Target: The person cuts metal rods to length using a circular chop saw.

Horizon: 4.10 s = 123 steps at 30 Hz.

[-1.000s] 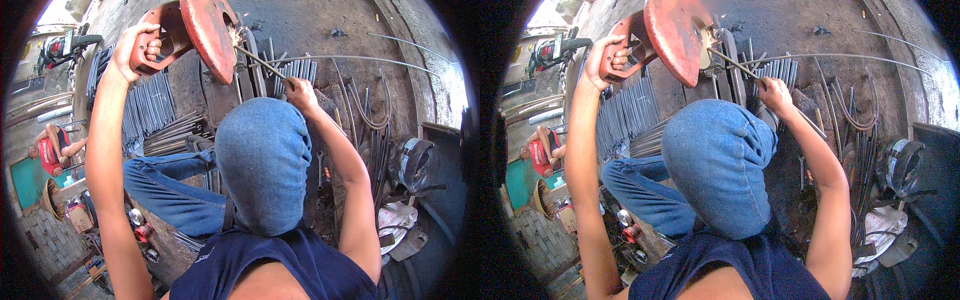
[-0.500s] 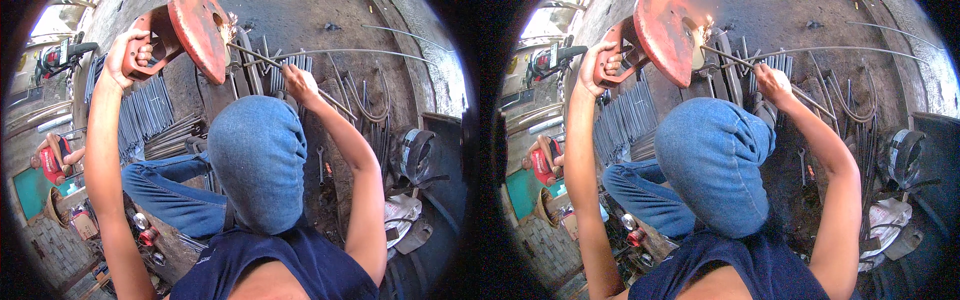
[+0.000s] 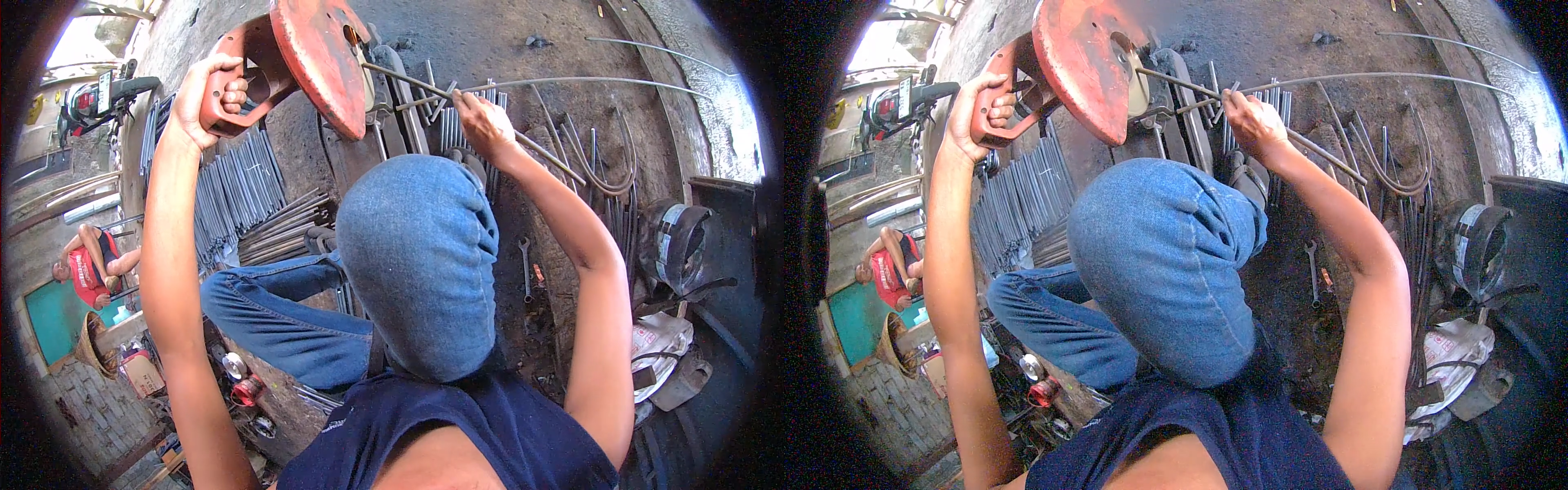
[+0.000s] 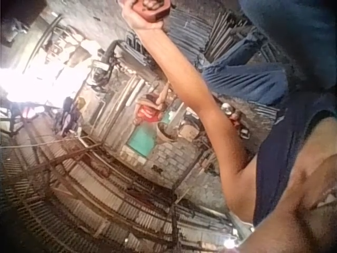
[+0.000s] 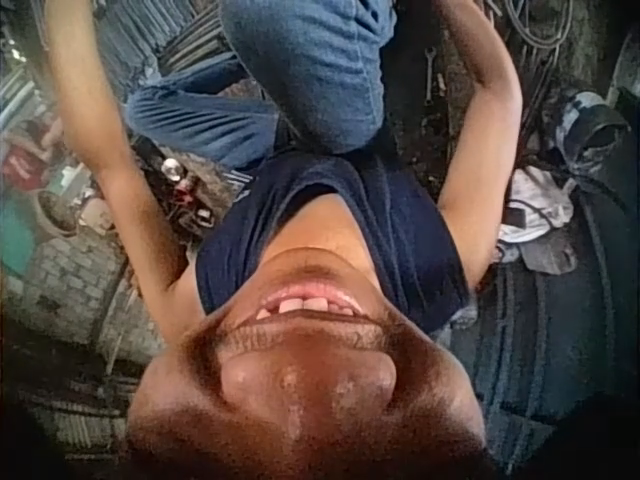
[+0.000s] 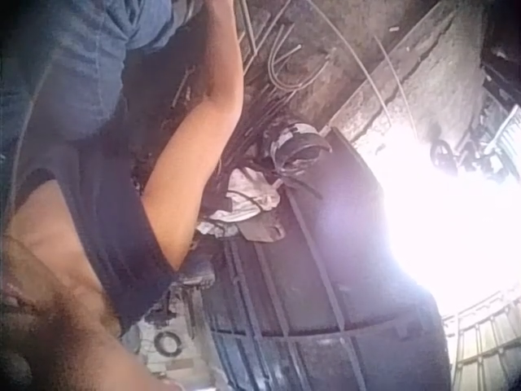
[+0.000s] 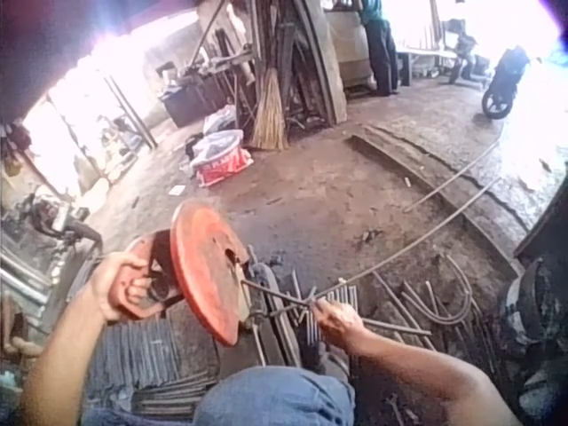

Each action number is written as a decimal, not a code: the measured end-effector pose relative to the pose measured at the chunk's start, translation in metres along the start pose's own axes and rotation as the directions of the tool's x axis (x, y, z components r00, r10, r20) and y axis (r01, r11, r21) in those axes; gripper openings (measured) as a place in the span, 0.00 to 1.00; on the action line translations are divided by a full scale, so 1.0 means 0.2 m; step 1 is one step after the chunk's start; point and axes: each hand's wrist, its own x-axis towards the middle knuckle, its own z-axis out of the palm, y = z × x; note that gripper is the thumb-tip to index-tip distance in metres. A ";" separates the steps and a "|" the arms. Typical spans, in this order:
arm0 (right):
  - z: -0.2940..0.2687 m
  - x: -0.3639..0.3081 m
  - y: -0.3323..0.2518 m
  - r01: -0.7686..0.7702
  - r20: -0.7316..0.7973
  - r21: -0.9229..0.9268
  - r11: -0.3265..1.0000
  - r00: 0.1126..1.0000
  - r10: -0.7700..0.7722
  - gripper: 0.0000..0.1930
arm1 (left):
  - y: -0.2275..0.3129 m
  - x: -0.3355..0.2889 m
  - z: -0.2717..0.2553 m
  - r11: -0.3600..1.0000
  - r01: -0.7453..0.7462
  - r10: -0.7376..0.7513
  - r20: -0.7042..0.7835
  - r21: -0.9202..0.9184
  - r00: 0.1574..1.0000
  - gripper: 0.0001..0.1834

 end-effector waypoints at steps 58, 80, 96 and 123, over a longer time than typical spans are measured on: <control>0.26 0.03 0.02 -0.184 0.140 0.309 0.933 0.979 0.147 0.13 | 0.01 -0.02 0.02 0.999 0.037 -0.037 0.008 -0.025 0.999 0.08; 0.23 -0.03 0.10 0.099 -0.229 0.284 0.954 0.973 -0.033 0.11 | 0.01 -0.01 0.01 0.999 0.037 -0.037 -0.001 -0.011 0.999 0.08; 0.19 -0.04 0.12 0.101 -0.234 0.182 0.978 0.971 -0.056 0.20 | 0.01 -0.02 0.01 1.000 0.009 -0.009 0.003 -0.009 1.000 0.09; 0.29 -0.07 0.02 -0.075 -0.026 0.418 0.905 0.995 0.094 0.11 | 0.01 0.00 0.00 0.999 0.040 -0.039 0.028 -0.012 0.999 0.10</control>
